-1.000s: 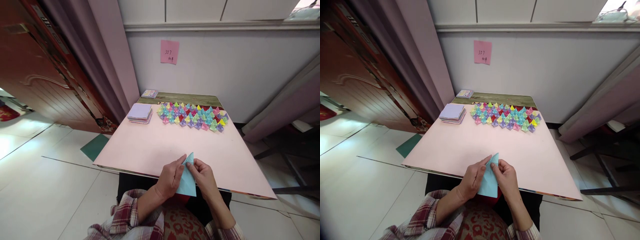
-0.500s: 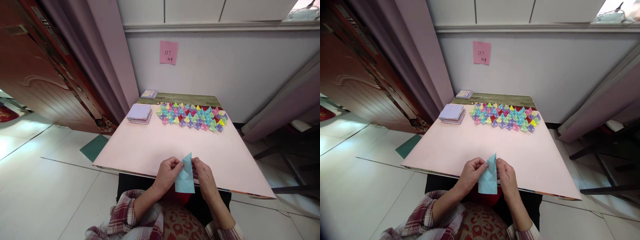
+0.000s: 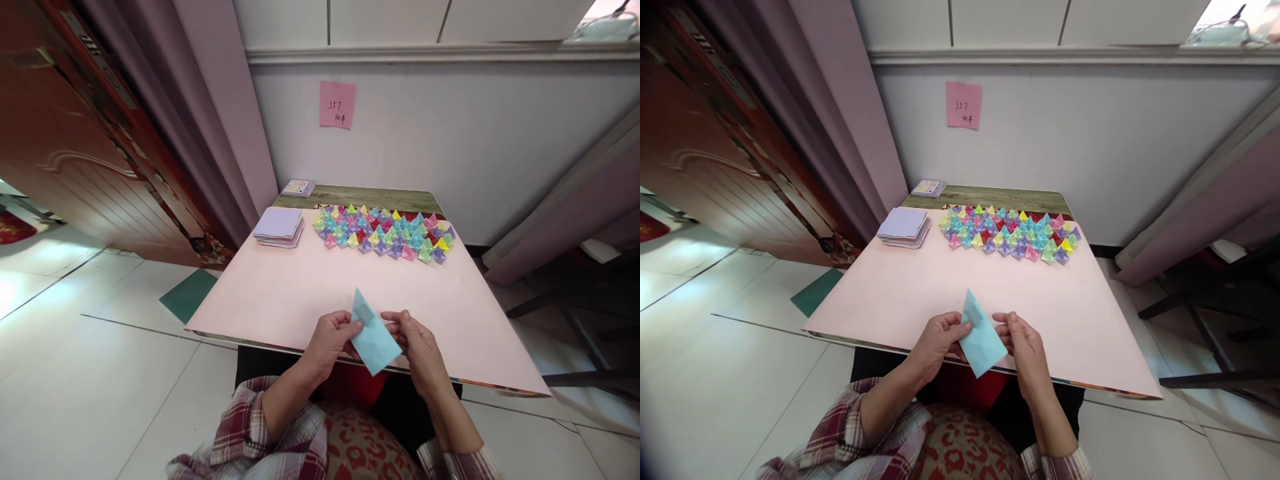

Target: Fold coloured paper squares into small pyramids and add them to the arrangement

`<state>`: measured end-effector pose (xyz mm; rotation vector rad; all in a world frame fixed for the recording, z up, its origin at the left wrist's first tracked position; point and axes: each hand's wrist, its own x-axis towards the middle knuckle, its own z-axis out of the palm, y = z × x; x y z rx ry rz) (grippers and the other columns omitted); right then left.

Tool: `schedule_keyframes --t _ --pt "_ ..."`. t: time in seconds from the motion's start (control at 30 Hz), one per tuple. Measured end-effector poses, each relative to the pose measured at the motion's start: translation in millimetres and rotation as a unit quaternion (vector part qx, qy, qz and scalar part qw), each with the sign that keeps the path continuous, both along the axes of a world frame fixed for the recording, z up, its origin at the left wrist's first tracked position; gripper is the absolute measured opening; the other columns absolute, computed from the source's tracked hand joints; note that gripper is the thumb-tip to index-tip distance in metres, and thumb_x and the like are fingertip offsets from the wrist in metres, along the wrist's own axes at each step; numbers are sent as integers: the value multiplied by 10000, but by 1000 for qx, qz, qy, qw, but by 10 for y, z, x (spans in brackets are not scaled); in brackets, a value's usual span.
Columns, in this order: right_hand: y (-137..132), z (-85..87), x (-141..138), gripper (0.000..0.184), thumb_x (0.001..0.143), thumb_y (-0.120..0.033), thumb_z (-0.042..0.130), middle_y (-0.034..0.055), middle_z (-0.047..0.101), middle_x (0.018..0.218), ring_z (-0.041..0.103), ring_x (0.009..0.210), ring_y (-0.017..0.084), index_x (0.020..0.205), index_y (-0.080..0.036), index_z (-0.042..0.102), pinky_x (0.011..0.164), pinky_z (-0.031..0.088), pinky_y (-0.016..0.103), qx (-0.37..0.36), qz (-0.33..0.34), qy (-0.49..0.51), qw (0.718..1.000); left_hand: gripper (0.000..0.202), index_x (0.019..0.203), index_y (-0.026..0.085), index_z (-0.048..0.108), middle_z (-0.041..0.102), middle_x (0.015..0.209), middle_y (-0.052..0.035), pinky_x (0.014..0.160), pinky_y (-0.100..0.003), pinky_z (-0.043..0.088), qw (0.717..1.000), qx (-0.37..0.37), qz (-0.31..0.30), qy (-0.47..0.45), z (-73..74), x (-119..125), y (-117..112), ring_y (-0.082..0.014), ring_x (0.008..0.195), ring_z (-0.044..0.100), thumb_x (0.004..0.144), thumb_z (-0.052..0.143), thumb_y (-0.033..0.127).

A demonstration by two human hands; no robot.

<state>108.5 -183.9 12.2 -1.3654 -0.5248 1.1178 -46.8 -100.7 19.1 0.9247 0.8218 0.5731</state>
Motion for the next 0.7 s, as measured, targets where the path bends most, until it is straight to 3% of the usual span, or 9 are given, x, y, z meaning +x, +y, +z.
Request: schedule_keyframes --t 0.1,0.2,0.33,0.53,0.7 --pt "-44 -12 67 533 791 -650 614 53 649 789 613 665 167 1017 -173 693 591 522 267 7 -29 5 1000 381 768 127 621 616 626 -3 437 -235 517 996 3 84 -4 13 16 34 -112 494 564 656 785 452" --pt "-75 8 45 496 758 -589 695 50 651 807 612 720 175 1032 -177 686 641 532 277 6 9 -20 1000 387 785 126 621 613 639 -5 463 -251 535 994 6 111 -4 26 34 24 -117 514 570 662 777 458" --pt "-59 63 -72 477 705 -552 757 30 651 787 594 689 167 994 -179 685 622 505 267 11 79 -29 996 397 824 124 643 641 688 -27 484 -248 530 995 11 98 -8 50 50 -25 -128 561 586 665 768 466" --pt "-35 71 -90 381 723 -549 733 -9 567 622 483 553 129 809 -183 677 521 420 234 20 104 -62 992 389 875 126 687 657 729 -38 529 -273 530 998 -22 59 -25 126 48 -49 -136 589 577 659 769 439" --pt "-93 95 14 324 765 -451 717 -15 589 660 482 574 124 938 -179 688 549 409 230 25 200 -107 974 346 836 124 703 664 729 -38 562 -268 527 996 -50 68 -34 132 57 -29 -125 597 568 659 789 408"
